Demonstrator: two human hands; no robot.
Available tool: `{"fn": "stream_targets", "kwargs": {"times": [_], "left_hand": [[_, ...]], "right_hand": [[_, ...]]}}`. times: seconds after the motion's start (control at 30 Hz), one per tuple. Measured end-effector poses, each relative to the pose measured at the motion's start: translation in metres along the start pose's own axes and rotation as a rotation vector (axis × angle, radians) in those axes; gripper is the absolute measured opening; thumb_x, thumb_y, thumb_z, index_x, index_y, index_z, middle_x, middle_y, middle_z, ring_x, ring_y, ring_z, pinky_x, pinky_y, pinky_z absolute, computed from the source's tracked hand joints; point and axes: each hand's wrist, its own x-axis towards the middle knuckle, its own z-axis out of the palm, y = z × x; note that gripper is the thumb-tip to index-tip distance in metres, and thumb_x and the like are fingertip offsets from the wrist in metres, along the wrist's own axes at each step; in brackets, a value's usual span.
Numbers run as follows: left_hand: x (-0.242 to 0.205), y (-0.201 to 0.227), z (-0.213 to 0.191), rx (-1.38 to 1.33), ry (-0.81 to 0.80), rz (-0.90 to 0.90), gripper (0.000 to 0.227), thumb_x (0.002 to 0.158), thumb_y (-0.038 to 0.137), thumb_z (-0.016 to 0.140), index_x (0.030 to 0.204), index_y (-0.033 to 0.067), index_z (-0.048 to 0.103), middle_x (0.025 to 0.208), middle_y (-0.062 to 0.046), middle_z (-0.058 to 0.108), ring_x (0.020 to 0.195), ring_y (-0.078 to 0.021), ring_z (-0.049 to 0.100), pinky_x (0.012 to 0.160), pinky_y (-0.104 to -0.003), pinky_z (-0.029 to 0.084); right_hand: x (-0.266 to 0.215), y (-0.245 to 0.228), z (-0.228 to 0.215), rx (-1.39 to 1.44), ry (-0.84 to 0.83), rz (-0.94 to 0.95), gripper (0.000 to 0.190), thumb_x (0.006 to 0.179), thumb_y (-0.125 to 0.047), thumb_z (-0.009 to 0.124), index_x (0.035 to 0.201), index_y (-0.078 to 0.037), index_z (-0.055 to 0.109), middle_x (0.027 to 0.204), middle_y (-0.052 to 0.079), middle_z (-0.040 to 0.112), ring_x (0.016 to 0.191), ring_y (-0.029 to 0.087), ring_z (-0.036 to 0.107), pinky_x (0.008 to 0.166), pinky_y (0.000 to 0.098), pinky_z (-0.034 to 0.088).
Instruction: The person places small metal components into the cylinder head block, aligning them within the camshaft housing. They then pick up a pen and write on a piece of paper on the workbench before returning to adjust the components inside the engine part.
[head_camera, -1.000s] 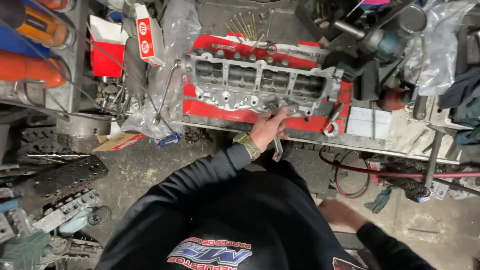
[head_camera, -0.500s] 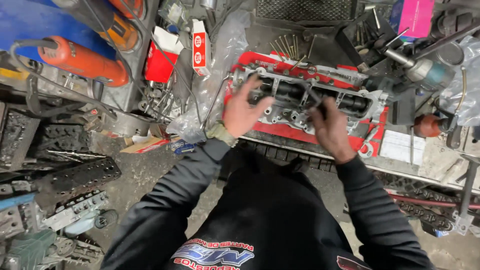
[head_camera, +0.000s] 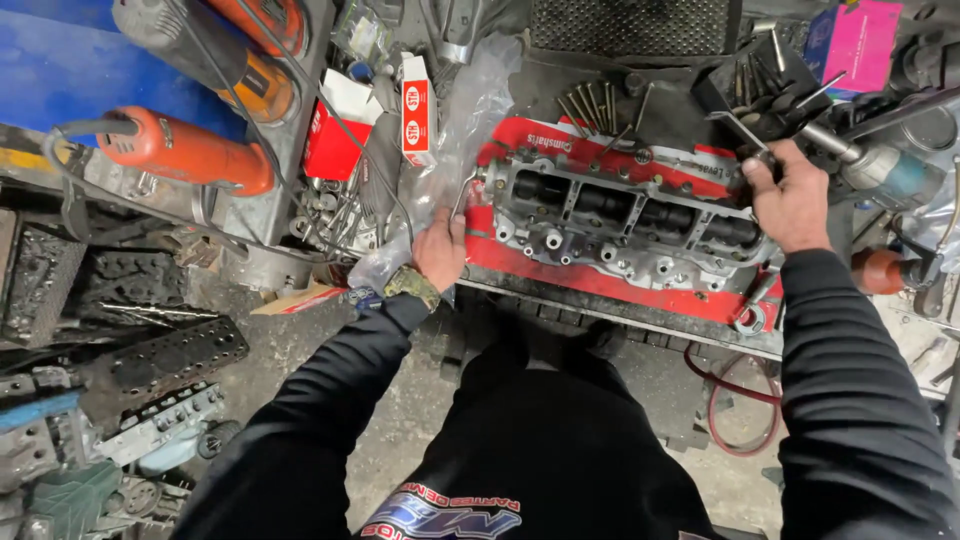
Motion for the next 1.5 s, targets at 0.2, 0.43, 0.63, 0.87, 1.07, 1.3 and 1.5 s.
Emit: {"fn": "stream_targets", "kwargs": {"times": [0.2,0.43,0.63,0.87,1.07,1.3,1.5], "left_hand": [[0.012,-0.029,0.053,-0.023,0.168,0.165,0.025,0.109,0.025,0.052,0.124,0.0055,0.055,0.074,-0.023,0.07,0.064,-0.0511,0.063,0.058,-0.058,0.047],[0.037,-0.038,0.01,0.365,-0.055,0.181,0.048,0.1,0.017,0.052,0.145,0.0032,0.04,0.065,-0.022,0.069,0.055,-0.0504,0.065,0.051,-0.064,0.051],[0.061,-0.023,-0.026,0.212,-0.233,0.258,0.033,0.097,0.012,0.055,0.128,0.0012,0.051,0.071,-0.022,0.072,0.061,-0.0482,0.07,0.059,-0.057,0.058],[0.114,0.069,-0.109,0.351,-0.916,-0.048,0.036,0.106,0.018,0.043,0.135,0.0051,0.062,0.083,-0.007,0.069,0.051,-0.0202,0.059,0.047,-0.035,0.054],[0.127,0.07,-0.115,0.202,-1.028,-0.199,0.035,0.106,0.014,0.049,0.137,0.0096,0.064,0.081,-0.002,0.062,0.058,-0.0137,0.052,0.049,-0.029,0.048],[0.11,0.011,-0.077,0.378,-0.746,0.267,0.053,0.1,0.024,0.051,0.146,-0.0017,0.055,0.14,-0.021,0.067,0.118,-0.0411,0.066,0.104,-0.047,0.051],[0.105,0.074,-0.105,0.292,-0.997,-0.14,0.07,0.1,0.018,0.05,0.165,0.0025,0.03,0.113,-0.018,0.067,0.059,-0.0292,0.062,0.062,-0.042,0.052]], "right_hand": [[0.003,0.014,-0.004,0.031,-0.01,0.036,0.016,0.112,0.001,0.072,0.127,0.009,0.072,0.094,0.016,0.069,0.074,0.029,0.059,0.074,0.0391,0.05],[0.003,0.008,0.002,-0.021,-0.007,0.005,0.014,0.113,-0.003,0.074,0.123,0.007,0.073,0.093,0.016,0.073,0.07,0.031,0.062,0.072,0.0406,0.051],[0.003,0.018,0.005,-0.028,-0.002,-0.017,0.016,0.113,-0.003,0.076,0.124,0.008,0.073,0.091,0.02,0.074,0.069,0.035,0.067,0.069,0.043,0.052],[-0.003,0.007,0.005,0.016,-0.01,0.052,0.018,0.113,-0.007,0.074,0.125,0.007,0.073,0.087,0.018,0.073,0.068,0.032,0.067,0.068,0.0416,0.053],[0.0,0.009,0.007,0.054,0.021,0.032,0.015,0.113,-0.005,0.074,0.123,0.007,0.071,0.091,0.016,0.075,0.068,0.03,0.068,0.066,0.0405,0.052],[-0.001,0.013,0.009,-0.03,0.048,0.017,0.02,0.108,-0.008,0.076,0.121,0.006,0.073,0.088,0.02,0.073,0.066,0.036,0.065,0.063,0.0452,0.051],[0.003,-0.013,-0.004,0.103,0.006,0.128,0.022,0.104,-0.008,0.071,0.123,0.003,0.071,0.085,0.016,0.074,0.066,0.029,0.069,0.063,0.0402,0.053]]}}
